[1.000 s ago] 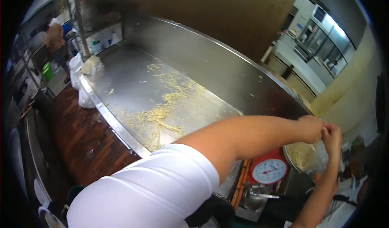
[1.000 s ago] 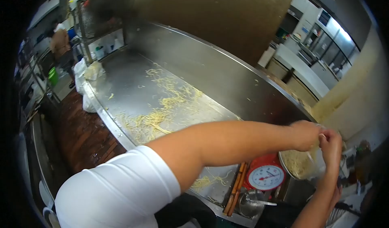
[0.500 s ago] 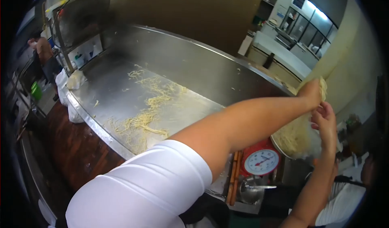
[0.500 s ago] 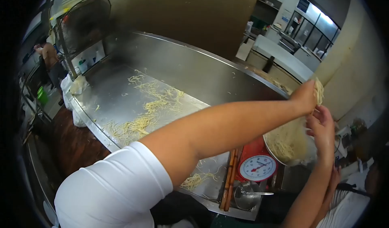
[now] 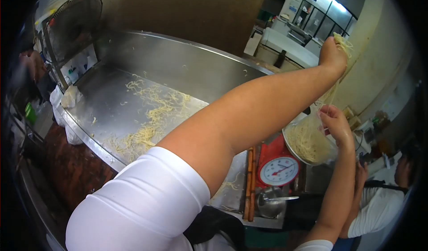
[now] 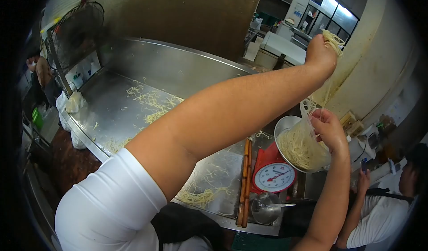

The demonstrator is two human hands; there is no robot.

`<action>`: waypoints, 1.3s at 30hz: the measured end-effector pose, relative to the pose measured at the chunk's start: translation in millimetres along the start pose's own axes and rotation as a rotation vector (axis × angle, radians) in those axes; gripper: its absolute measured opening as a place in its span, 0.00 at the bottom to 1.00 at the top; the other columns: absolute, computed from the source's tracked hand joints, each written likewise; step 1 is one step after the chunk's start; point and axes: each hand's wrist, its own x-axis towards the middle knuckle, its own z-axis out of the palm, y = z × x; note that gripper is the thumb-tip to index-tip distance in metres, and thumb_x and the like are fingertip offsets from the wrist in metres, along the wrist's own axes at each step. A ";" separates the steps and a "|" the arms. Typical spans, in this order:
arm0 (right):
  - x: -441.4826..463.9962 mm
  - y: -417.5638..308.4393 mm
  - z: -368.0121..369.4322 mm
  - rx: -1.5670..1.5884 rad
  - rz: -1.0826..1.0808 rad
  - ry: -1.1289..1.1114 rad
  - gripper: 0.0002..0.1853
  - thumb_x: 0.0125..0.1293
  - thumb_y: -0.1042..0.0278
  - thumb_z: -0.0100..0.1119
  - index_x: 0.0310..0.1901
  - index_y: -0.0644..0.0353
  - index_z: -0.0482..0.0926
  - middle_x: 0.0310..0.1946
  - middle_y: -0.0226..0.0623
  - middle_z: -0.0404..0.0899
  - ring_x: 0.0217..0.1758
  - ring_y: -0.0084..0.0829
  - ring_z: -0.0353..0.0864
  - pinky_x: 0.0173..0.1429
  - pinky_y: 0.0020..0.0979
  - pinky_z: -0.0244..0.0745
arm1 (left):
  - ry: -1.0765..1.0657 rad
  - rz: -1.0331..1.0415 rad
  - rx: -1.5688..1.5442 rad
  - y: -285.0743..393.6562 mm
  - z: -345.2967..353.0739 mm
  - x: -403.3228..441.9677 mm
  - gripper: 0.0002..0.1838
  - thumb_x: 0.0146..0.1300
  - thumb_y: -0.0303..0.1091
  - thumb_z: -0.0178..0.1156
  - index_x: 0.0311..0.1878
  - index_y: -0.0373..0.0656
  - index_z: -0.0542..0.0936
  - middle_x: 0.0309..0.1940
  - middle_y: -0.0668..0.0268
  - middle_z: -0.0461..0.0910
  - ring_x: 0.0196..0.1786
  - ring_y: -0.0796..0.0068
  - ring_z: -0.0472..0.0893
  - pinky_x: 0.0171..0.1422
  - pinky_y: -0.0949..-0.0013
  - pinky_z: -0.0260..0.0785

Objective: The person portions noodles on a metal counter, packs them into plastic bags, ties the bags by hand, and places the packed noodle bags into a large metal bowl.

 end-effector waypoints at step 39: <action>9.0 42.1 -6.7 0.062 -0.055 -0.001 0.08 0.60 0.69 0.62 0.41 0.57 0.79 0.27 0.24 0.77 0.25 0.17 0.74 0.29 0.21 0.71 | -0.261 -0.409 -0.859 95.1 -63.4 32.4 0.16 0.66 0.48 0.47 0.36 0.45 0.74 0.30 0.63 0.75 0.30 0.68 0.75 0.35 0.61 0.69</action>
